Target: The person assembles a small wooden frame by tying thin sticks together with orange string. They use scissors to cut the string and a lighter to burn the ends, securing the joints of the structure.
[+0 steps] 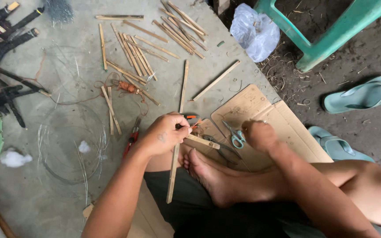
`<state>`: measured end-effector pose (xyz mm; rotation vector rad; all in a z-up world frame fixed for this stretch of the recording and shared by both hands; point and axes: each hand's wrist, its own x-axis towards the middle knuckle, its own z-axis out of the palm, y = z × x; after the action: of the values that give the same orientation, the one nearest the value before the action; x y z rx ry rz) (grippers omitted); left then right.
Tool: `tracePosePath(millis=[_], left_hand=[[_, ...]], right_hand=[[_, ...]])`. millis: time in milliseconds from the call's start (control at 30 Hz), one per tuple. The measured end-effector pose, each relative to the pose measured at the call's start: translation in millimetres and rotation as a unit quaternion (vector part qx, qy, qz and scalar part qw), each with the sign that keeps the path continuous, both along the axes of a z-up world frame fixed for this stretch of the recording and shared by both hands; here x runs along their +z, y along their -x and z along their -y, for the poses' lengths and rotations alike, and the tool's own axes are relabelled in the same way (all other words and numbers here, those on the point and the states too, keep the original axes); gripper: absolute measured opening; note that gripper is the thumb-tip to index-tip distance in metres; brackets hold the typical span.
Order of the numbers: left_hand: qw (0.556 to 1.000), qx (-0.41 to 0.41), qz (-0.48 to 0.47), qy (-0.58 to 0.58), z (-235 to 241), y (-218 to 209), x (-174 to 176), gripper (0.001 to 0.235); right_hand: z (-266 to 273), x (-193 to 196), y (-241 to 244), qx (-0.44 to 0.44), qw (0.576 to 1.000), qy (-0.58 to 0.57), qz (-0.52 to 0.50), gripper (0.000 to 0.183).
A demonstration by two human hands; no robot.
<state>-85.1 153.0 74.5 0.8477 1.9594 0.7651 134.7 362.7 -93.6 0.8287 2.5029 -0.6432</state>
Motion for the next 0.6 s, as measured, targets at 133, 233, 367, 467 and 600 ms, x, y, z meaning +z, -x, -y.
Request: tracePosePath(millis=[133,233,367,467,600], left_hand=[[0.998,-0.004,-0.044,-0.037,-1.1,6.7,11.1,0.017],[0.996,0.003,-0.071,-0.047,-2.2,9.1,19.6,0.016],[0.996,0.019,-0.088,-0.011,1.9,10.2,26.1,0.016],[0.989,-0.009,-0.149,-0.010,-4.6,18.2,29.3,0.016],[0.986,-0.058,-0.157,-0.013,-24.4,27.8,29.1,0.015]], right_hand=[[29.0,-40.0,-2.2,0.143,0.984,-0.109,0.014,0.017],[40.1,-38.6,5.0,0.146,0.978,-0.140,0.046,0.027],[31.0,-6.2,10.0,0.050,0.994,-0.019,0.090,0.038],[12.3,28.4,6.0,-0.082,0.937,0.326,-0.097,0.054],[42.9,60.1,-13.2,-0.232,0.645,0.669,-0.287,0.047]])
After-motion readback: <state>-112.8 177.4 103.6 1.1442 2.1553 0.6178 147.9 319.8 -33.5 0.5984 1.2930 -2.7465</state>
